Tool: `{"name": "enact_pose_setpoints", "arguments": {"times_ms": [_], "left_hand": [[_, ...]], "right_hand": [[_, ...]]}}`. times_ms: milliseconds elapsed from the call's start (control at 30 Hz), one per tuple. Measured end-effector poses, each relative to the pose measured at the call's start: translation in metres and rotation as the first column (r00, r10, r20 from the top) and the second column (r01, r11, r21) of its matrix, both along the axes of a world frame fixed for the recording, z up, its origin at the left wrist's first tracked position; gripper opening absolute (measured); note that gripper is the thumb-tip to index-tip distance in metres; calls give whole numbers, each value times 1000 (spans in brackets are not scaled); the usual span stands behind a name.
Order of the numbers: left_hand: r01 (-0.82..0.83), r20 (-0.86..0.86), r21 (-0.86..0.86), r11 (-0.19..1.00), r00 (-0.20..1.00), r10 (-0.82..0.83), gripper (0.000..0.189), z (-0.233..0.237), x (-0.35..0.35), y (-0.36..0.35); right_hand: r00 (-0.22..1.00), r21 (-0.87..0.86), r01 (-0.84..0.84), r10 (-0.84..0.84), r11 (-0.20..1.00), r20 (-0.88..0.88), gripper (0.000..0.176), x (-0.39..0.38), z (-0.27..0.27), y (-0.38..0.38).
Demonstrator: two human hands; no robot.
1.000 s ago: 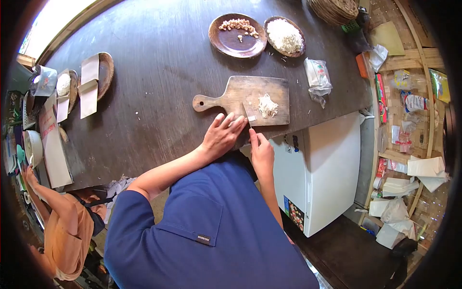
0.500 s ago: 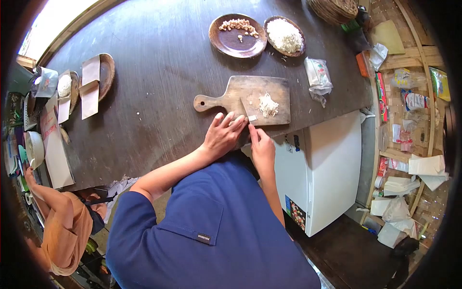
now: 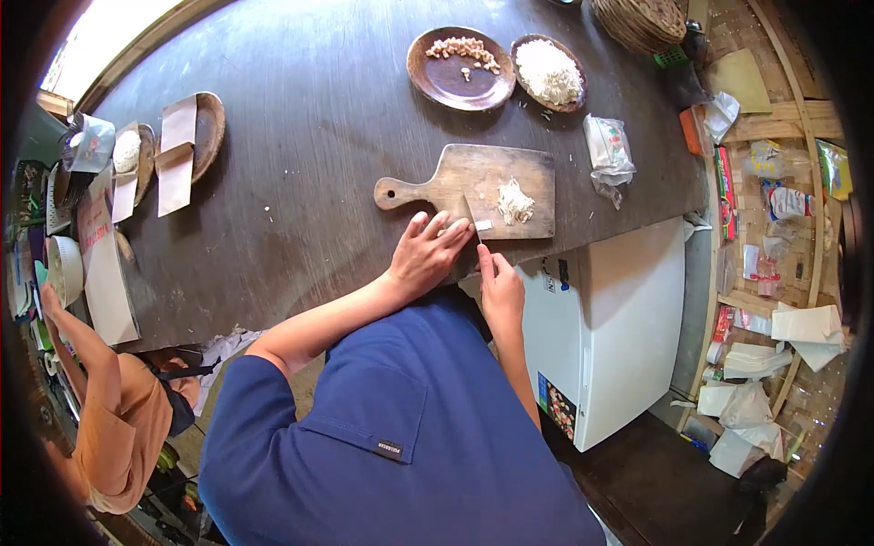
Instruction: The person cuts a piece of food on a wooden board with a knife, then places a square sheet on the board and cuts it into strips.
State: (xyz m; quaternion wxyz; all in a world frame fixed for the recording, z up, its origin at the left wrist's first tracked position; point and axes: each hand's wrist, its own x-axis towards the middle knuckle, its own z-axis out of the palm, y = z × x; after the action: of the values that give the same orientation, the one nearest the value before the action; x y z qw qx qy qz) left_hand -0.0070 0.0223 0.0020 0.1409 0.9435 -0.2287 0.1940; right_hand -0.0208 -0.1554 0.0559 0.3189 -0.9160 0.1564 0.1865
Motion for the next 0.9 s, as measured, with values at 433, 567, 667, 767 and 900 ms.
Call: {"name": "enact_pose_setpoints", "arguments": {"times_ms": [433,567,667,767,900], "left_hand": [[-4,35,20,1000,999,3,39,-1,0,0],[-10,45,8,1000,999,9,37,2,1,0],[-12,42,3,1000,999,12,36,1,-1,0],[-8,24,6,1000,1000,7,38,-2,-1,-1],[-25,29,-5,1000,999,25,39,0,-1,-1]], "right_hand": [[997,46,-13,10,999,70,59,10,-6,6],[998,6,-29,29,1000,61,60,6,-1,6],[1000,-2,-20,20,1000,6,59,4,1,5],[994,0,-23,23,1000,108,59,10,-6,10],[998,-1,-37,37,999,41,58,8,7,8]]}}
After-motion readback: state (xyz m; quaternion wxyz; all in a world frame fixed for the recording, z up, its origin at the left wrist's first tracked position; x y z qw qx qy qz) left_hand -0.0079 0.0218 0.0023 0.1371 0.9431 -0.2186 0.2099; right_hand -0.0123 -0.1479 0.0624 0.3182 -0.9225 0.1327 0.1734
